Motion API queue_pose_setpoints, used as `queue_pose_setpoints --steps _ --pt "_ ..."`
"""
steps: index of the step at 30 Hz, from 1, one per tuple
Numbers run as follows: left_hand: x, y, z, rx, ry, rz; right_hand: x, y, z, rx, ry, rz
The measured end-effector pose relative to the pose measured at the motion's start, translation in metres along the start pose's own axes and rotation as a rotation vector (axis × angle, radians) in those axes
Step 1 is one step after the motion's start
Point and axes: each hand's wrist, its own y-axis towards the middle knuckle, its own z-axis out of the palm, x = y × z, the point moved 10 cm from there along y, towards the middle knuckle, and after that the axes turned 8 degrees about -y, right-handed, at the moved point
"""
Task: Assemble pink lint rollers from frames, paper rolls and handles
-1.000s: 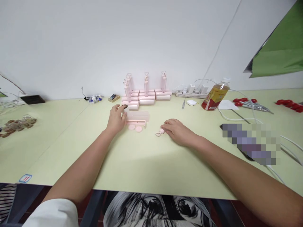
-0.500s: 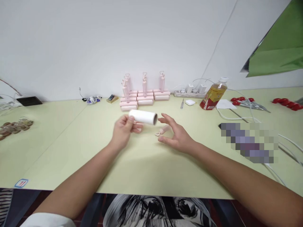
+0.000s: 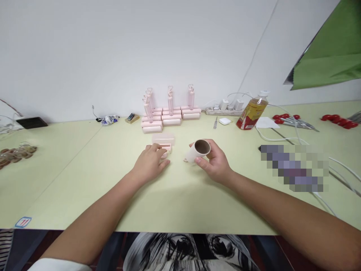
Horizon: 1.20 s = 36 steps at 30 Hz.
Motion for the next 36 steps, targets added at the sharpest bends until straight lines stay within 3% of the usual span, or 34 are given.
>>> queue_pose_setpoints --steps 4,8,11,17,25,28,36 --pt "0.007 -0.003 0.019 0.138 0.112 -0.068 -0.005 0.000 0.003 0.003 0.003 0.005" --pt "0.008 -0.004 0.025 0.185 0.155 -0.100 -0.004 0.001 0.002 -0.005 -0.020 -0.007" --pt "0.008 -0.003 0.023 0.166 0.131 -0.104 -0.001 0.001 0.003 0.003 -0.039 -0.026" --pt "0.015 0.004 0.009 -0.003 0.096 -0.096 0.007 -0.001 0.010 0.073 -0.100 -0.078" --pt "0.007 0.006 0.019 0.066 0.071 -0.041 0.015 -0.001 0.022 0.184 -0.214 -0.123" --pt "0.002 0.005 0.013 0.028 -0.043 -0.015 0.012 -0.001 0.027 0.236 -0.246 -0.097" --pt "-0.013 -0.001 0.004 -0.007 -0.601 0.084 0.009 -0.003 0.033 0.301 -0.241 -0.079"
